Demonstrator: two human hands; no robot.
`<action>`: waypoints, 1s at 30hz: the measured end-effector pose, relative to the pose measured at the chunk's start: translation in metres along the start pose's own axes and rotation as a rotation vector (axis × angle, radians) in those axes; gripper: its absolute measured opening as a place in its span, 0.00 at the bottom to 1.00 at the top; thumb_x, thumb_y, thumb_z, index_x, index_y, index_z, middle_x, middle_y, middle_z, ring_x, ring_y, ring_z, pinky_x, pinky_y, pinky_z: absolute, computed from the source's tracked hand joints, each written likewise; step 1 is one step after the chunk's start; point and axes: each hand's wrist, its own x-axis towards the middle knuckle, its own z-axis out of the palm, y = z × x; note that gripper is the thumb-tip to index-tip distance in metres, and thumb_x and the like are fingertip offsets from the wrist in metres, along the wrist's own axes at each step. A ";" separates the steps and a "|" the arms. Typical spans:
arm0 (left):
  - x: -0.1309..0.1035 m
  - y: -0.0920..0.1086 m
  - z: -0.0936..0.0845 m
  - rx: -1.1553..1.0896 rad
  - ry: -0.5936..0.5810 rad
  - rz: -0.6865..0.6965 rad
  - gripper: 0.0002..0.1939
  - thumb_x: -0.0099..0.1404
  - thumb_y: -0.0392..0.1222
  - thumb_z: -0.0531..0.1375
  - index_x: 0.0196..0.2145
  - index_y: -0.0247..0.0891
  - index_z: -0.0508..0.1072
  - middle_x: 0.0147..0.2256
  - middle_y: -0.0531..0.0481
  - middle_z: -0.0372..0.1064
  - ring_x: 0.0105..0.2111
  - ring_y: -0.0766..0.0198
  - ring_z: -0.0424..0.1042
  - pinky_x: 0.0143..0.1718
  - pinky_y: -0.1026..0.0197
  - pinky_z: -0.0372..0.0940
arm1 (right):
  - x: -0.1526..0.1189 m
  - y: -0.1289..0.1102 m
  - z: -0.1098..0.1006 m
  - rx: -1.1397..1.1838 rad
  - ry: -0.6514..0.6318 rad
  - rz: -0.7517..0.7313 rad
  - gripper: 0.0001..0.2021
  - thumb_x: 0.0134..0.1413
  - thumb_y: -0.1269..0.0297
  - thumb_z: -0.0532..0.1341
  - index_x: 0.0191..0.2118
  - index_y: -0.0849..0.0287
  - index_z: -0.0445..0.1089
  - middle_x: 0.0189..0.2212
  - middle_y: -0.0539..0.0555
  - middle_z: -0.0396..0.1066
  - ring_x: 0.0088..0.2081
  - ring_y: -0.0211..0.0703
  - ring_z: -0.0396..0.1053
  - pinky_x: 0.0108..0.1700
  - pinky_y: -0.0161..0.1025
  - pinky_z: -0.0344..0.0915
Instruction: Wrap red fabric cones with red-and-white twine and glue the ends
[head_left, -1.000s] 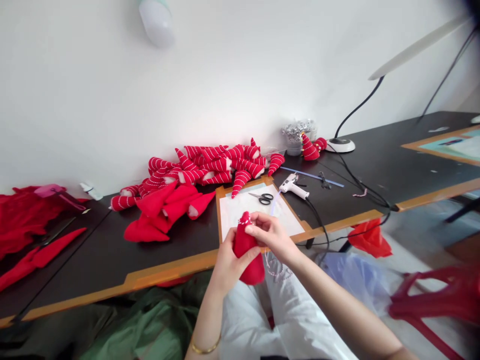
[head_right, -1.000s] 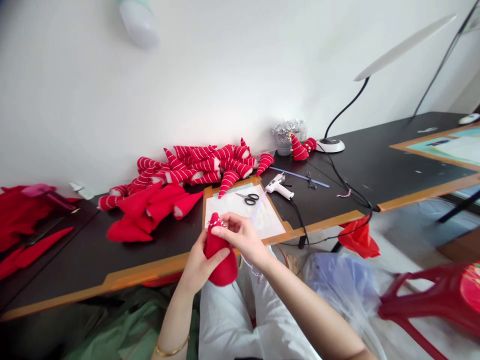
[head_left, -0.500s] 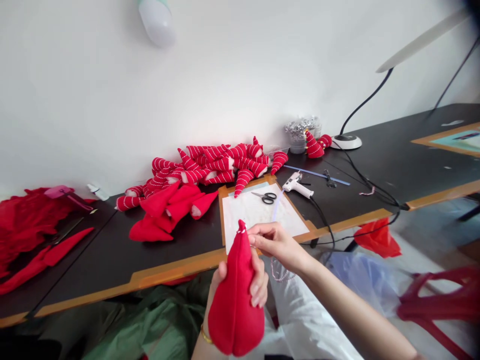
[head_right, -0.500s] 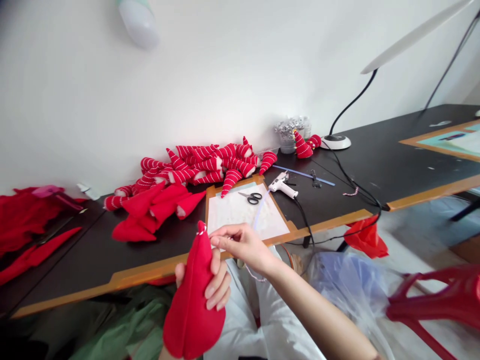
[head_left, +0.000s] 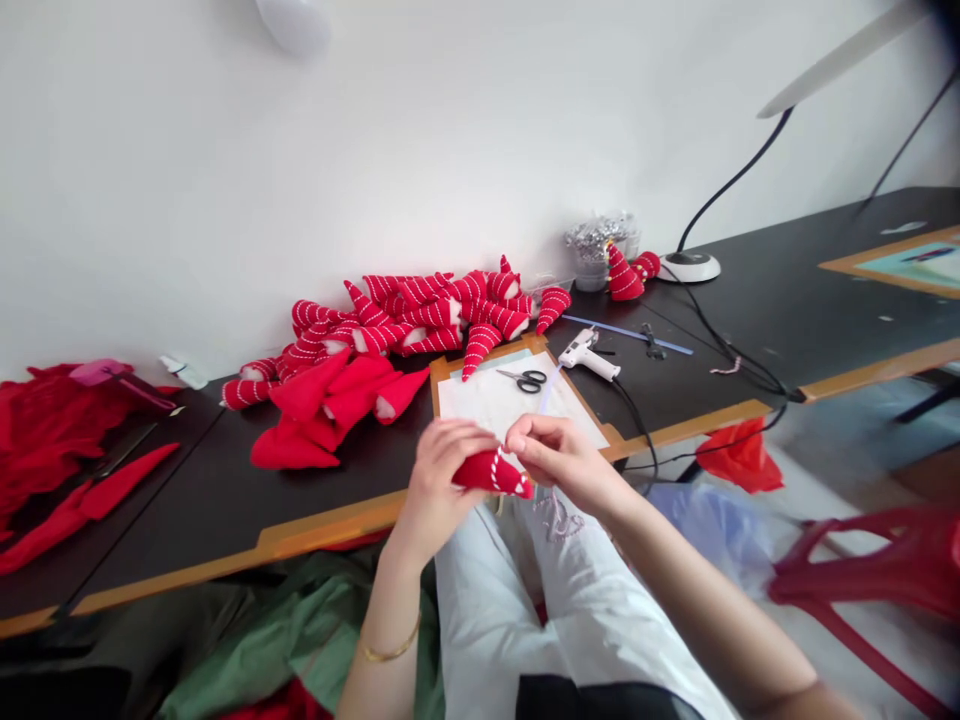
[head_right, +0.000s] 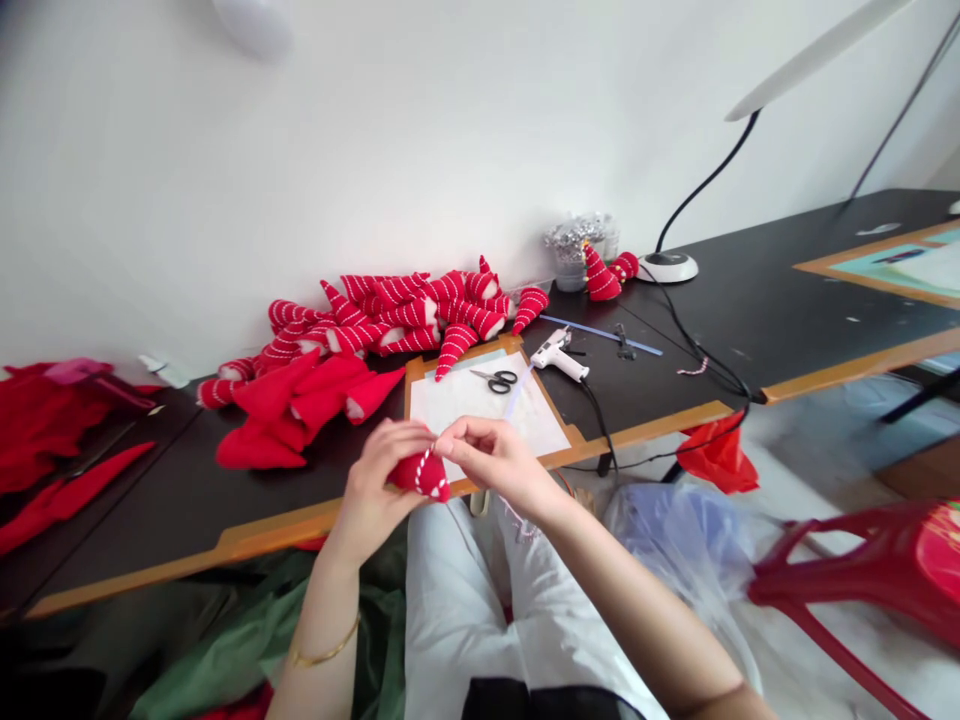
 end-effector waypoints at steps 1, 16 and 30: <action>0.004 0.000 0.000 0.069 0.059 0.071 0.15 0.46 0.37 0.74 0.33 0.47 0.80 0.42 0.45 0.77 0.55 0.43 0.66 0.61 0.43 0.54 | -0.001 0.000 -0.001 0.018 0.004 0.005 0.19 0.52 0.47 0.67 0.31 0.60 0.70 0.16 0.41 0.51 0.18 0.30 0.43 0.20 0.32 0.40; 0.020 -0.006 -0.005 0.225 0.220 0.282 0.09 0.49 0.40 0.74 0.26 0.47 0.77 0.38 0.46 0.80 0.58 0.46 0.67 0.68 0.38 0.34 | 0.001 0.005 -0.009 0.016 -0.038 0.041 0.17 0.53 0.49 0.68 0.32 0.60 0.71 0.14 0.41 0.53 0.16 0.29 0.43 0.19 0.31 0.39; 0.030 -0.012 -0.007 0.977 0.023 0.941 0.11 0.68 0.31 0.58 0.42 0.44 0.78 0.47 0.50 0.78 0.55 0.56 0.70 0.68 0.36 0.40 | 0.006 0.004 -0.006 -0.038 0.106 0.016 0.17 0.45 0.52 0.72 0.29 0.62 0.72 0.16 0.43 0.60 0.17 0.29 0.50 0.19 0.31 0.44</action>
